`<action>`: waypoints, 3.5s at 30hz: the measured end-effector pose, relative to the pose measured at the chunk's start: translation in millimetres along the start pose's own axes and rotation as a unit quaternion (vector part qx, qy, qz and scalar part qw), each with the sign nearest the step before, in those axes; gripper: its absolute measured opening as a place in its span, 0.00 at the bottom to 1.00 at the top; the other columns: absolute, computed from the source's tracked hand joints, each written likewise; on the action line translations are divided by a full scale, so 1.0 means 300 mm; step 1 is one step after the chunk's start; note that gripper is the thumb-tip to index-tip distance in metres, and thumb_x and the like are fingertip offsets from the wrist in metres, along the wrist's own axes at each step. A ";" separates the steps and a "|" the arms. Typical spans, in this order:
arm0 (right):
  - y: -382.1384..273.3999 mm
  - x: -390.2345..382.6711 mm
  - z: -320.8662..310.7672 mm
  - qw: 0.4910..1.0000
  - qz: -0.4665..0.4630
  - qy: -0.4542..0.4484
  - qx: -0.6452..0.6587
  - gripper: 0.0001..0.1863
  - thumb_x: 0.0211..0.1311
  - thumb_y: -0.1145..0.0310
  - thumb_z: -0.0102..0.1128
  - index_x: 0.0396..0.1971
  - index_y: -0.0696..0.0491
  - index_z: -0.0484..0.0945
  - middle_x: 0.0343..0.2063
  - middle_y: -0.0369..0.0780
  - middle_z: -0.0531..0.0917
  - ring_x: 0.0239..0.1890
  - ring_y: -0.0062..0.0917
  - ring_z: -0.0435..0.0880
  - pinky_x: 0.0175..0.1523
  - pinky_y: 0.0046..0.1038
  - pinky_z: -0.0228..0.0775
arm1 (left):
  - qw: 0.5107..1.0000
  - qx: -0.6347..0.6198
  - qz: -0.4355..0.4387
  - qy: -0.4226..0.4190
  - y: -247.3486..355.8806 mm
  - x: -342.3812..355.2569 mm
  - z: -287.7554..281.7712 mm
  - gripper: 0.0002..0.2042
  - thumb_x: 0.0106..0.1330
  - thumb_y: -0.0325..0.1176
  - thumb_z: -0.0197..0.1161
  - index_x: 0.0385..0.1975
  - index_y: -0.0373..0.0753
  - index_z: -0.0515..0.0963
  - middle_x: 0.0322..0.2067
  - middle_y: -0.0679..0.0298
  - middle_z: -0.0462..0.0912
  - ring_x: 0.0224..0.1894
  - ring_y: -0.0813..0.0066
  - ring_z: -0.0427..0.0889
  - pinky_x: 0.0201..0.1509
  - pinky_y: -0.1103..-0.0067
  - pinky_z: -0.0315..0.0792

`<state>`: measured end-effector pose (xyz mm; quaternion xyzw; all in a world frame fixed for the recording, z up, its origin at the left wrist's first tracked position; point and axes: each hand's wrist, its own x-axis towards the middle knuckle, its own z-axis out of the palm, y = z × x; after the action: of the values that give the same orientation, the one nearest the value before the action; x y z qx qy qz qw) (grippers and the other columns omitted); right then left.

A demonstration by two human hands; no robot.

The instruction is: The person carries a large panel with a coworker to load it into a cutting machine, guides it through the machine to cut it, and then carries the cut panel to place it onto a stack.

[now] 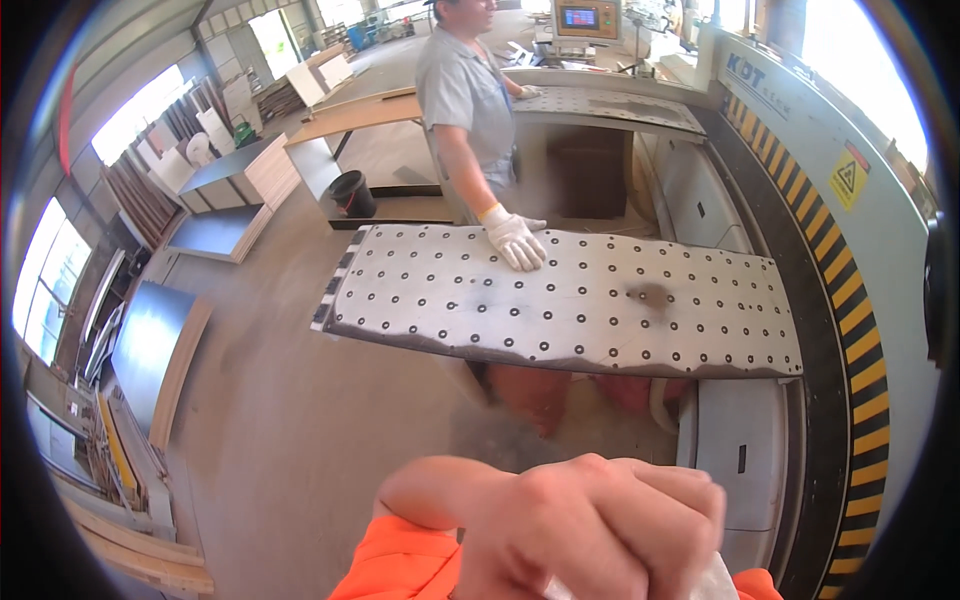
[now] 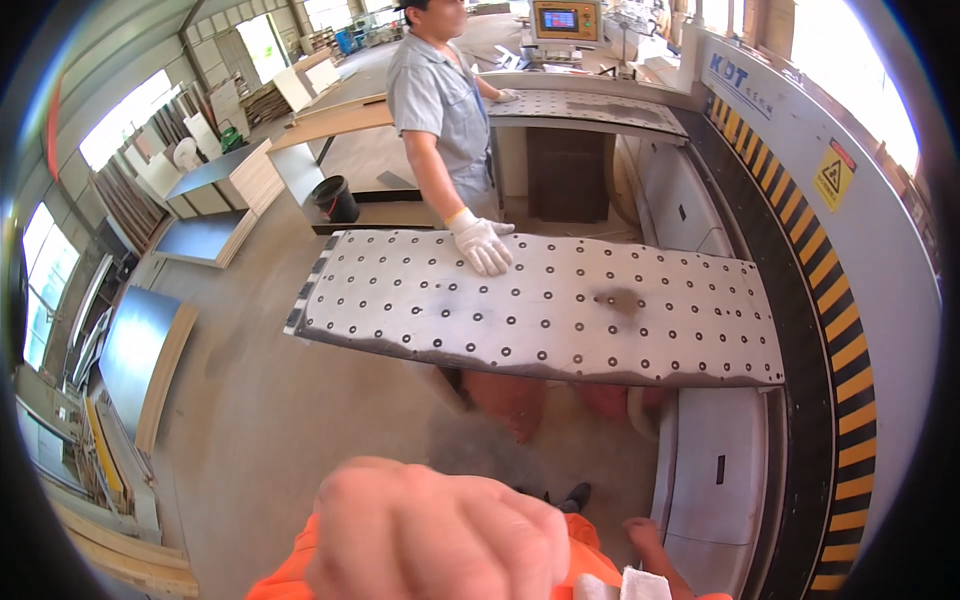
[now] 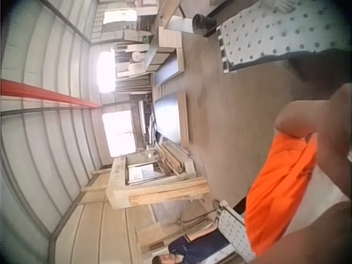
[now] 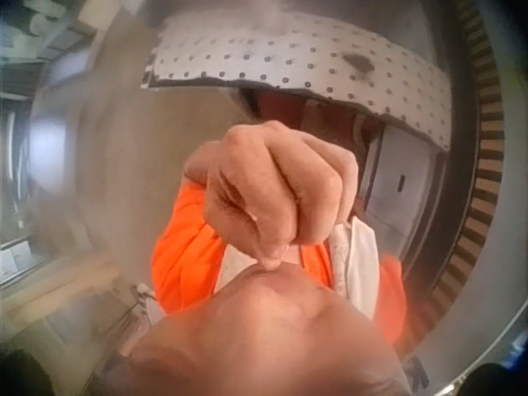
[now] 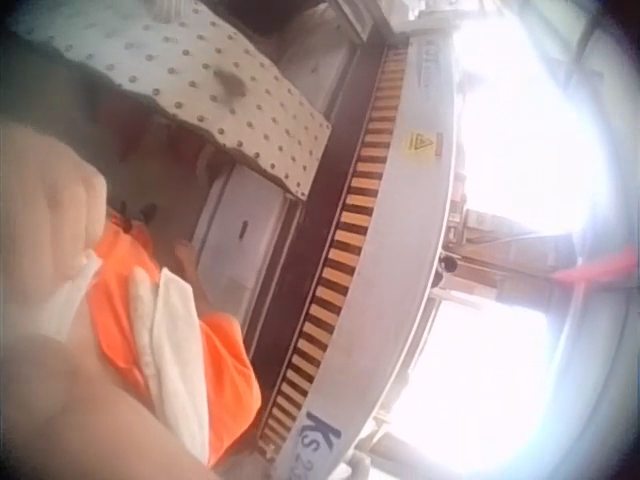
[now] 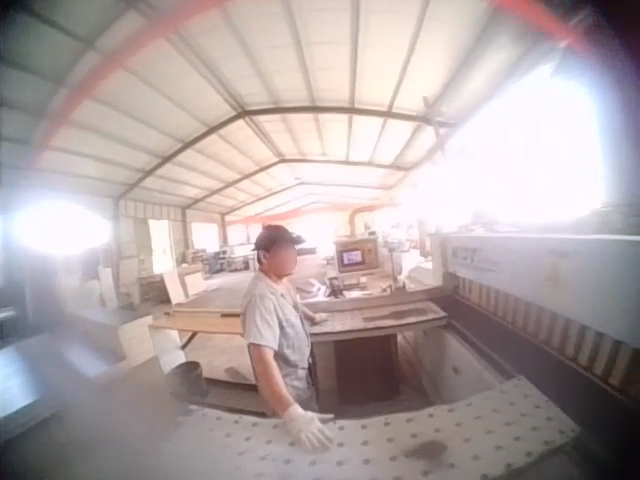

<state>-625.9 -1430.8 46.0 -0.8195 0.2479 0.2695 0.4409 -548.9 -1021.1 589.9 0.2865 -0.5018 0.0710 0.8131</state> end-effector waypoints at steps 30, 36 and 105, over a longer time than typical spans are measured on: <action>-0.225 0.021 0.066 0.993 -0.088 0.000 -0.075 0.14 0.53 0.59 0.64 0.35 0.53 0.86 0.31 0.42 0.87 0.34 0.27 0.86 0.42 0.29 0.77 | 0.500 0.460 -0.680 0.275 -0.365 -1.526 -0.552 0.11 0.51 0.38 0.62 0.23 0.36 0.85 0.21 0.55 0.84 0.27 0.66 0.84 0.34 0.74 0.74; -0.111 0.017 0.085 0.996 -0.064 0.000 -0.066 0.14 0.54 0.60 0.65 0.35 0.53 0.86 0.30 0.41 0.87 0.33 0.26 0.85 0.41 0.29 0.77 | 0.523 0.473 -0.637 0.310 -0.368 -1.551 -0.576 0.11 0.52 0.36 0.60 0.20 0.34 0.84 0.18 0.57 0.82 0.23 0.70 0.81 0.32 0.74 0.74; 0.181 0.277 0.036 0.752 -0.354 -0.083 -0.550 0.11 0.49 0.61 0.56 0.30 0.44 0.86 0.35 0.37 0.86 0.38 0.32 0.85 0.42 0.36 0.78 | 0.375 0.469 -0.740 0.304 -0.264 -1.698 -0.515 0.19 0.58 0.47 0.60 0.40 0.38 0.83 0.39 0.49 0.84 0.44 0.53 0.83 0.49 0.65 0.75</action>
<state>-602.6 -1461.9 -45.9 -0.9242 -0.2883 0.2506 -0.0037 -644.8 -915.9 70.8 0.8382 0.3045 -0.2524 0.3755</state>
